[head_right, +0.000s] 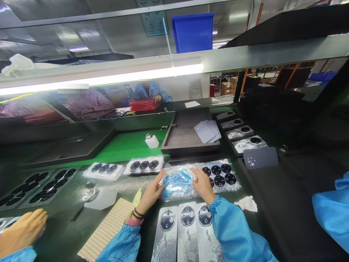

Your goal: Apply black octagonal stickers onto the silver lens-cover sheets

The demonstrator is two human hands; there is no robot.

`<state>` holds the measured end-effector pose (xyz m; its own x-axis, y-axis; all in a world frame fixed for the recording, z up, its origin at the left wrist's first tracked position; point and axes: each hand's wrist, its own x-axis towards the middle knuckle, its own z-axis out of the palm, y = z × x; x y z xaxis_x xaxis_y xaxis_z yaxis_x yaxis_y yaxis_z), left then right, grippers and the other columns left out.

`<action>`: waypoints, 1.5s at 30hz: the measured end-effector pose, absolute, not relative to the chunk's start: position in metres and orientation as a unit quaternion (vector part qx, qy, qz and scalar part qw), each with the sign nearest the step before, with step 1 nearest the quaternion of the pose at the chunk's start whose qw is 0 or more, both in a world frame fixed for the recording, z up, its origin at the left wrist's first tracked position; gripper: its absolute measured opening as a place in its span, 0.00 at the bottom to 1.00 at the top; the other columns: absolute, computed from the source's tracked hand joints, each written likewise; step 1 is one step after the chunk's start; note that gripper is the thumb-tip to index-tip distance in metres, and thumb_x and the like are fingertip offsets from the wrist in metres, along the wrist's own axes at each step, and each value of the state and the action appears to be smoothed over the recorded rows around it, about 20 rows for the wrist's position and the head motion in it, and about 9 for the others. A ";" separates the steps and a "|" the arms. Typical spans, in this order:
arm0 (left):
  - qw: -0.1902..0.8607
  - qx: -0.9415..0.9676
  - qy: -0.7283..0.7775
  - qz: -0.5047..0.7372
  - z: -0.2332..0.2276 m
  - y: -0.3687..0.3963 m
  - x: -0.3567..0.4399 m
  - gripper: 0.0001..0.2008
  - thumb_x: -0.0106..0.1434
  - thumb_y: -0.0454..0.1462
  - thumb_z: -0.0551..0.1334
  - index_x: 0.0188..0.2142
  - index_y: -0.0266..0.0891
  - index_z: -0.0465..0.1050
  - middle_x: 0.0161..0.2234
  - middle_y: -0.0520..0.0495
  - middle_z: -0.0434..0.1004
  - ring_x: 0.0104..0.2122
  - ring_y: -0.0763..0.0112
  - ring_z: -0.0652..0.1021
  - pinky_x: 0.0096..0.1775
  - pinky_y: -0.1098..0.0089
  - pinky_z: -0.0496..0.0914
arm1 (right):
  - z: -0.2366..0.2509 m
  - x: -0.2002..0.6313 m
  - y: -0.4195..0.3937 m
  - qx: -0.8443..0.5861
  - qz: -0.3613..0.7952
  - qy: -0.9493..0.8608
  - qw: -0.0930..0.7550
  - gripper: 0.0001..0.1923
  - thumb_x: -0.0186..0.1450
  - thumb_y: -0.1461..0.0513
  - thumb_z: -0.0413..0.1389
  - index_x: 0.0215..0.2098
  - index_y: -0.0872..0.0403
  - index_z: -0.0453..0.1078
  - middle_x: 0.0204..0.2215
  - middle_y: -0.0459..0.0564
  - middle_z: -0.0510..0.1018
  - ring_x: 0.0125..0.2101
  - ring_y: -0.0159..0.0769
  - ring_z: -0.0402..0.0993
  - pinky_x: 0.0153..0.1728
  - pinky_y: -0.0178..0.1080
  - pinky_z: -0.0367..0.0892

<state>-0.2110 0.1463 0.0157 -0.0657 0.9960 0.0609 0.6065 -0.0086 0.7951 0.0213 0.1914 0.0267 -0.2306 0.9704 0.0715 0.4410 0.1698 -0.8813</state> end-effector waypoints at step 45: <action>0.112 0.646 0.744 0.128 0.037 0.150 -0.189 0.21 0.60 0.29 0.56 0.52 0.38 0.71 0.65 0.39 0.56 0.35 0.64 0.82 0.37 0.64 0.76 | 0.001 0.034 0.207 -0.512 0.331 -0.714 0.345 0.19 0.49 0.69 0.53 0.38 0.56 0.76 0.50 0.59 0.72 0.26 0.33 0.73 0.26 0.39 0.75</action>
<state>-0.1894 0.1497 0.0375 -0.1412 0.9900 -0.0012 0.9326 0.1334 0.3354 0.0345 0.2072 0.0014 -0.2383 0.9589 0.1537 0.5025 0.2572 -0.8254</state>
